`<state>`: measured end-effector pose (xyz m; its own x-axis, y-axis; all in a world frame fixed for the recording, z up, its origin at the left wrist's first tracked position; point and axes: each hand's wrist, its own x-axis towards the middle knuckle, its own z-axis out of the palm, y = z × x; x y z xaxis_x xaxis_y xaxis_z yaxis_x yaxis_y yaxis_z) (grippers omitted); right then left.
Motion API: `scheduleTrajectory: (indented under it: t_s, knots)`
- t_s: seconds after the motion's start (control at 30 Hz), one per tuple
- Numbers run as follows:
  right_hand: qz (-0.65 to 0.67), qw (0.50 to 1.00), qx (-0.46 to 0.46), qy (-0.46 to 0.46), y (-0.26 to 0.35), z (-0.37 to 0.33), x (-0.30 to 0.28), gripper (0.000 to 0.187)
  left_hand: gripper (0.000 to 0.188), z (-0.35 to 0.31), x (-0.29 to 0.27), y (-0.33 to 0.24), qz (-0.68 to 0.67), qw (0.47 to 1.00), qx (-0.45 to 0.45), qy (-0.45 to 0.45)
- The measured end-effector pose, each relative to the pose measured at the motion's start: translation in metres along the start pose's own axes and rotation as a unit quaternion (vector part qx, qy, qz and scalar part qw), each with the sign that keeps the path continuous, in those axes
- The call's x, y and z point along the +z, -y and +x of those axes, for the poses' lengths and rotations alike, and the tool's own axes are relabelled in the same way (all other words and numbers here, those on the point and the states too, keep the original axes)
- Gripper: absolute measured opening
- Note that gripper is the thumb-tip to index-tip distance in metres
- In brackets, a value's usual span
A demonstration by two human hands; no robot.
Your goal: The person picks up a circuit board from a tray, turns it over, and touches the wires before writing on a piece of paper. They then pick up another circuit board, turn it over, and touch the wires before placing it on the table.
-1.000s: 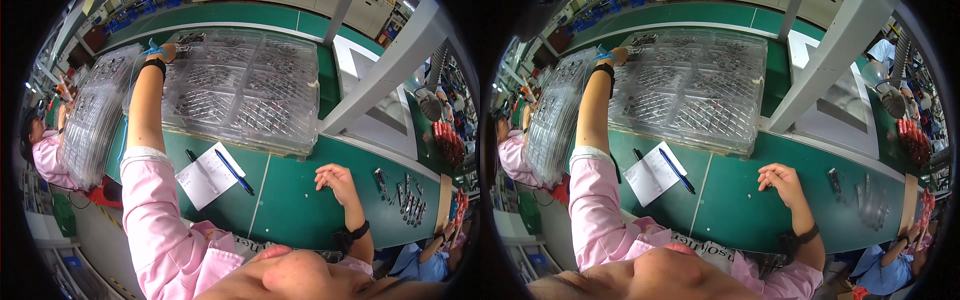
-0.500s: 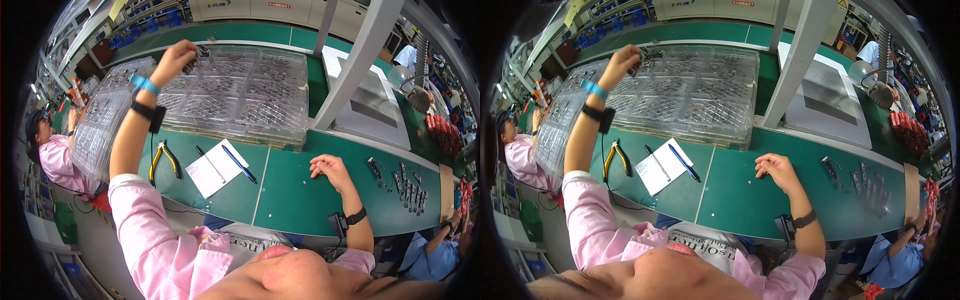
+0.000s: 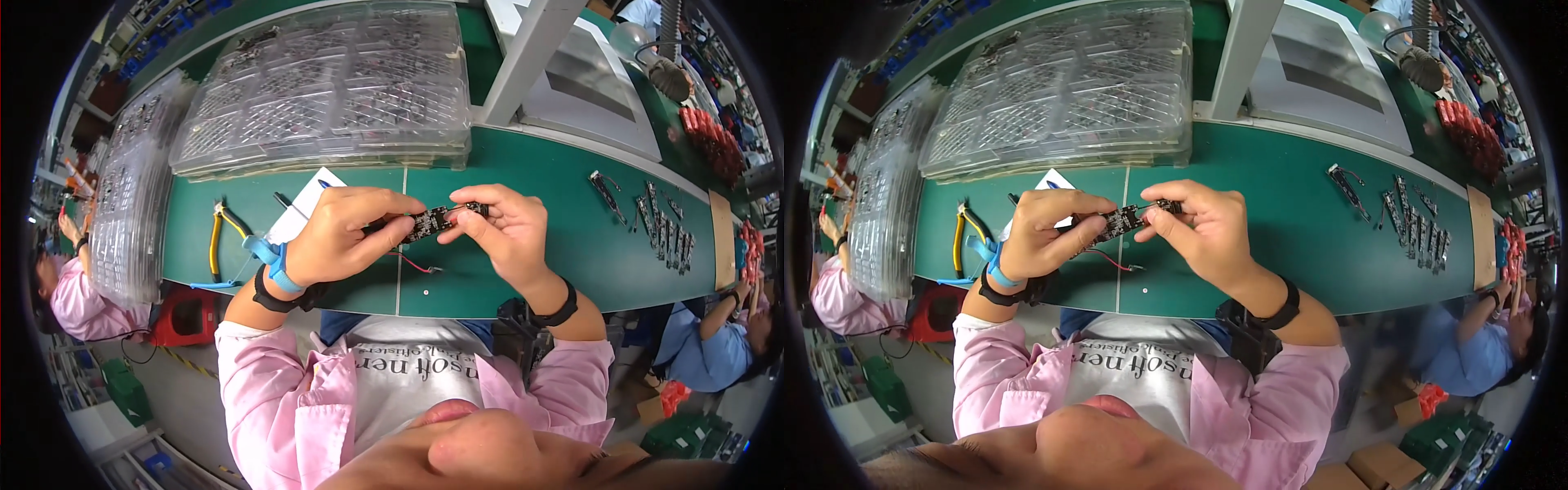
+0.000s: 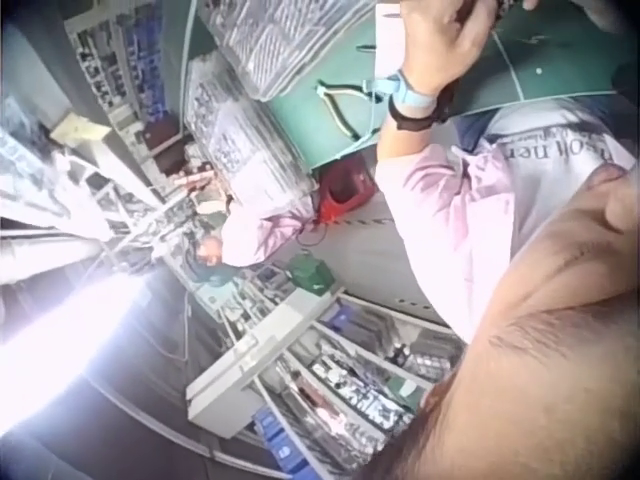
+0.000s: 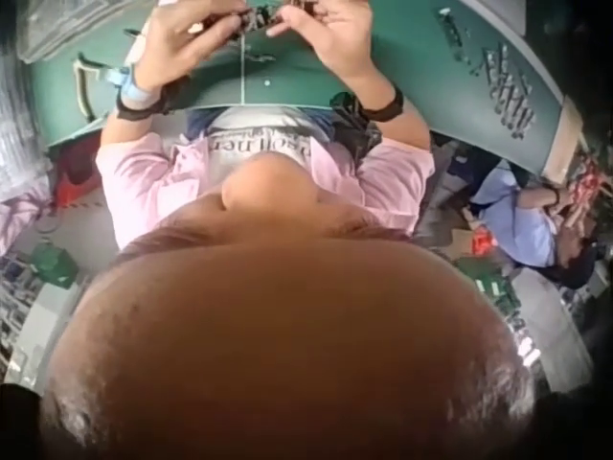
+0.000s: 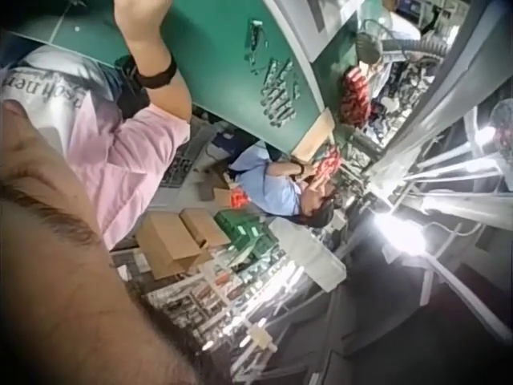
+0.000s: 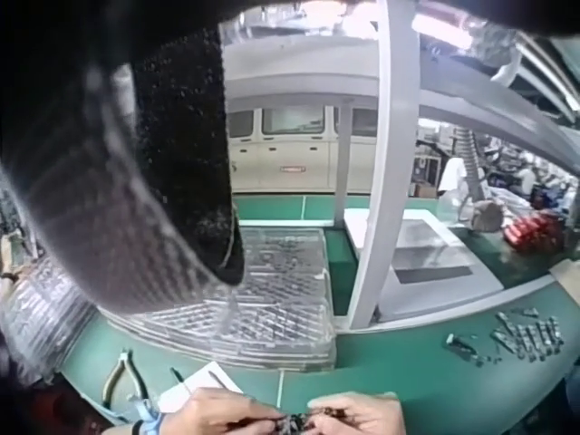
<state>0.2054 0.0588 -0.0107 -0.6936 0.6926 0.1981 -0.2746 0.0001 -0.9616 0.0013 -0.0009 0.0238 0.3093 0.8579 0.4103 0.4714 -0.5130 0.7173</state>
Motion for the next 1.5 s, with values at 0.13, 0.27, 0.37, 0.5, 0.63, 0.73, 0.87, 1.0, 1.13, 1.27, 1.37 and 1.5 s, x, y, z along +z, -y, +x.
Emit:
scheduleTrajectory:
  t_s: [0.13,0.27,0.37,0.5,0.63,0.73,0.87,1.0,1.13,1.27,1.37,1.5]
  knots:
    - [-0.147,0.980,-0.107,-0.083,-0.010,-0.001,0.004,0.024,0.013,0.003,0.007,0.018,-0.073,0.997,-0.030,0.010]
    - [0.105,0.991,0.049,-0.071,-0.010,0.001,0.003,0.018,0.016,-0.007,0.015,0.033,-0.169,0.978,-0.123,0.018]
    - [0.031,0.998,0.040,-0.033,-0.017,-0.001,0.001,0.020,0.023,-0.009,0.010,0.039,-0.243,0.960,-0.136,0.010]
    - [0.054,0.989,-0.050,-0.125,-0.022,-0.002,-0.003,0.025,0.034,-0.004,0.014,0.042,-0.338,0.932,-0.117,-0.057]
    - [0.050,0.988,-0.073,-0.129,-0.023,-0.004,-0.010,0.024,0.046,-0.008,0.021,0.041,-0.402,0.903,-0.116,-0.099]
    - [0.062,0.987,-0.078,-0.125,-0.022,-0.004,-0.012,0.024,0.049,-0.007,0.021,0.042,-0.435,0.883,-0.137,-0.105]
    - [0.074,0.986,-0.077,-0.125,-0.023,-0.004,-0.011,0.023,0.048,-0.008,0.022,0.043,-0.470,0.861,-0.167,-0.103]
    - [0.073,0.987,-0.079,-0.119,-0.025,-0.005,-0.013,0.023,0.047,-0.008,0.022,0.044,-0.480,0.856,-0.164,-0.103]
    - [0.072,0.988,-0.080,-0.115,-0.024,-0.006,-0.013,0.023,0.047,-0.009,0.024,0.042,-0.490,0.850,-0.164,-0.108]
    - [0.066,0.988,-0.081,-0.111,-0.022,-0.006,-0.013,0.022,0.047,-0.010,0.025,0.043,-0.487,0.851,-0.158,-0.113]
    - [0.061,0.989,-0.080,-0.110,-0.022,-0.006,-0.014,0.022,0.047,-0.010,0.025,0.045,-0.488,0.854,-0.145,-0.108]
    - [0.062,0.989,-0.082,-0.107,-0.023,-0.007,-0.012,0.022,0.047,-0.012,0.023,0.042,-0.475,0.862,-0.142,-0.104]
